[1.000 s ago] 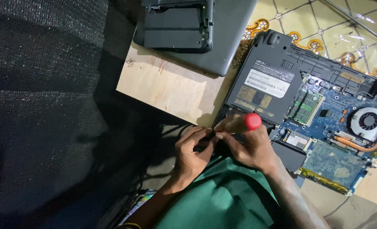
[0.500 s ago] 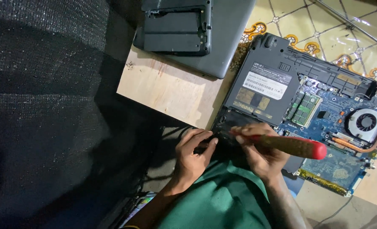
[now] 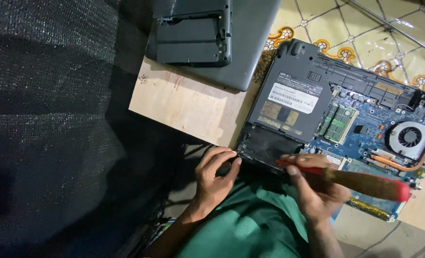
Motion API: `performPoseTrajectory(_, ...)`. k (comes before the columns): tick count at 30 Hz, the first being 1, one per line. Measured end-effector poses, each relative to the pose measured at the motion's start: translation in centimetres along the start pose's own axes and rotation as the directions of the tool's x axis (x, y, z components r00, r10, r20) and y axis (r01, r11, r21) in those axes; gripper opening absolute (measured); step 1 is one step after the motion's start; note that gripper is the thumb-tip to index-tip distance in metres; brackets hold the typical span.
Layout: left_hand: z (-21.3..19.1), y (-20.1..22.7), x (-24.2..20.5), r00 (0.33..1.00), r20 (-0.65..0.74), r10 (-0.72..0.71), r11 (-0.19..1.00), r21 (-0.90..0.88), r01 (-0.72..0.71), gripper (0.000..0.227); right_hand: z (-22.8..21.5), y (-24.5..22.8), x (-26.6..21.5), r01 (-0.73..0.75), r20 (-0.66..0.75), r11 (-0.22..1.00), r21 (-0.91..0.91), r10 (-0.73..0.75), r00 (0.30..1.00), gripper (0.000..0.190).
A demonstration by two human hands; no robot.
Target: The person uses a red-handled screwdriver to remove screws from the bottom cover of a laptop. They then lift and remove the cover to expose the internal components, including the motherboard and fan, and proceed to remove a metal bracket from the chassis.
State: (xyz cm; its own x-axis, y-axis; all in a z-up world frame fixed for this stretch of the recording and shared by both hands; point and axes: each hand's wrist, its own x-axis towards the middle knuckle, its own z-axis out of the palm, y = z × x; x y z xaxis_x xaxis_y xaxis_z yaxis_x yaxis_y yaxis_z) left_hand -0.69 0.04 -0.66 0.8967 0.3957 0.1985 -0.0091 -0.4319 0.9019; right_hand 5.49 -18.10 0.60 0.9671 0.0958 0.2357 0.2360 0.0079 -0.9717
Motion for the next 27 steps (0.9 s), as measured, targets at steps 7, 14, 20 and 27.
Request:
performPoseTrajectory(7,0.3,-0.3,-0.2,0.999,-0.015,-0.035,0.998,0.044,0.035,0.018,-5.9,1.4,-0.7,-0.065,-0.251,0.998,-0.025,0.057,0.966,0.014)
performPoseTrajectory(14,0.4,-0.4,0.0,0.986,0.164,-0.038,0.987,0.157,0.012,0.07,-12.3,2.4,-2.3,-0.243,-0.526,0.966,-0.083,0.165,0.834,0.032)
performPoseTrajectory(20,1.0,-1.7,0.1,0.992,0.12,0.046,0.983,0.173,-0.066,0.062,-9.9,-0.9,-0.9,-0.276,-0.421,0.96,-0.054,0.228,0.878,0.023)
performPoseTrajectory(27,0.9,-1.6,0.5,0.993,0.116,0.023,0.988,0.152,-0.041,0.062,-7.9,-0.7,0.1,-0.304,-0.43,0.946,-0.111,0.23,0.873,0.024)
